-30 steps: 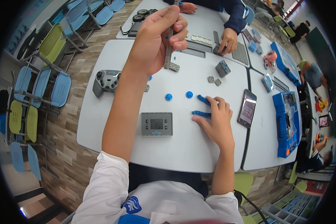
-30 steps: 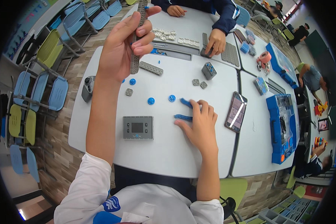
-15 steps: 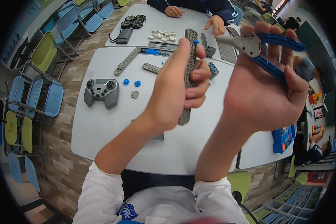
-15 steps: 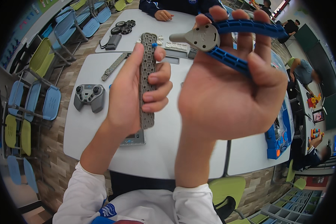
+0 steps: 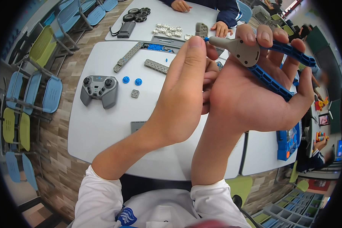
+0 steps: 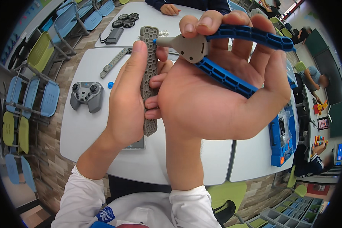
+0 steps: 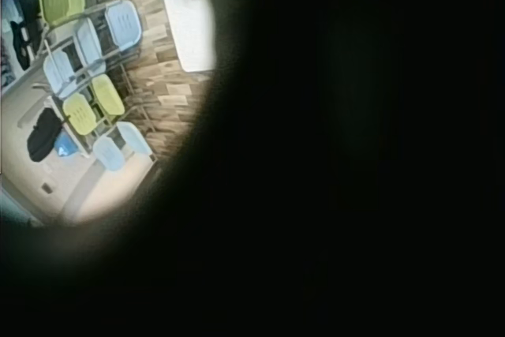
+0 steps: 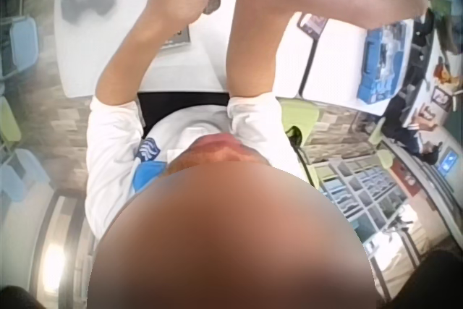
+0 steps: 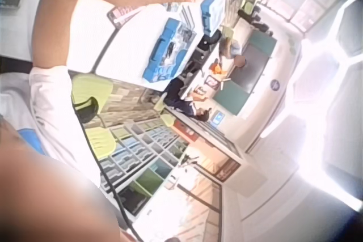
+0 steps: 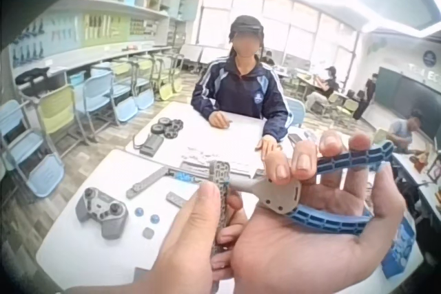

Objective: The person assembles a small robotic device using various plastic components, including wheels, gears, and structural beams. They use pliers to remove and attach small parts, and a screwdriver to tighten screws on a control unit. The assembly process involves connecting multiple pieces together to form a cohesive structure.

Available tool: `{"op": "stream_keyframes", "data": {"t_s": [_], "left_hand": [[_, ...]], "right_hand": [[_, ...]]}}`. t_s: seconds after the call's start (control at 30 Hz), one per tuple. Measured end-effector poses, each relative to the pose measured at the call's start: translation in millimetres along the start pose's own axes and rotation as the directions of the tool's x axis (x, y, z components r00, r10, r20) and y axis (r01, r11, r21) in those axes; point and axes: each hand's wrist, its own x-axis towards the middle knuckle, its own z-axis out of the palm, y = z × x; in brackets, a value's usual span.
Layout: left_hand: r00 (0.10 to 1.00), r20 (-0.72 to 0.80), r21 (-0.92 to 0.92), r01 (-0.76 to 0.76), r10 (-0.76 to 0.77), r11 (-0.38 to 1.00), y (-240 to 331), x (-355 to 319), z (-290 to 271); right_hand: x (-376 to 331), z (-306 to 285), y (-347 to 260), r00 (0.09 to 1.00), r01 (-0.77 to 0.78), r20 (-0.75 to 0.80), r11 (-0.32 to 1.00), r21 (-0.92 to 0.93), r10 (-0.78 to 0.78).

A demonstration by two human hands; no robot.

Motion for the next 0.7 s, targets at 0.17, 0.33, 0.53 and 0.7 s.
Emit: {"op": "stream_keyframes", "data": {"t_s": [0.17, 0.33, 0.53, 0.7], "left_hand": [[0.996, 0.011, 0.120, -0.092, 0.091, 0.989, -3.7, -0.9, 0.3], [0.980, -0.042, 0.213, -0.179, 0.192, 0.960, -18.8, 4.4, 0.3], [0.964, -0.155, 0.240, -0.174, 0.214, 0.955, -34.3, 6.9, 1.8], [0.958, -0.178, 0.254, -0.178, 0.226, 0.951, -39.2, 7.7, 1.2]], "right_hand": [[0.2, 3.6, 0.5, 0.999, 0.001, -0.034, 0.994, -0.111, -0.005], [-0.4, 4.6, 6.0, 0.972, 0.046, -0.213, 0.965, -0.259, -0.103], [-3.1, 6.4, 12.6, 0.958, 0.077, -0.219, 0.904, -0.419, -0.183], [-4.0, 6.2, 14.3, 0.956, 0.091, -0.212, 0.889, -0.448, -0.205]]}}
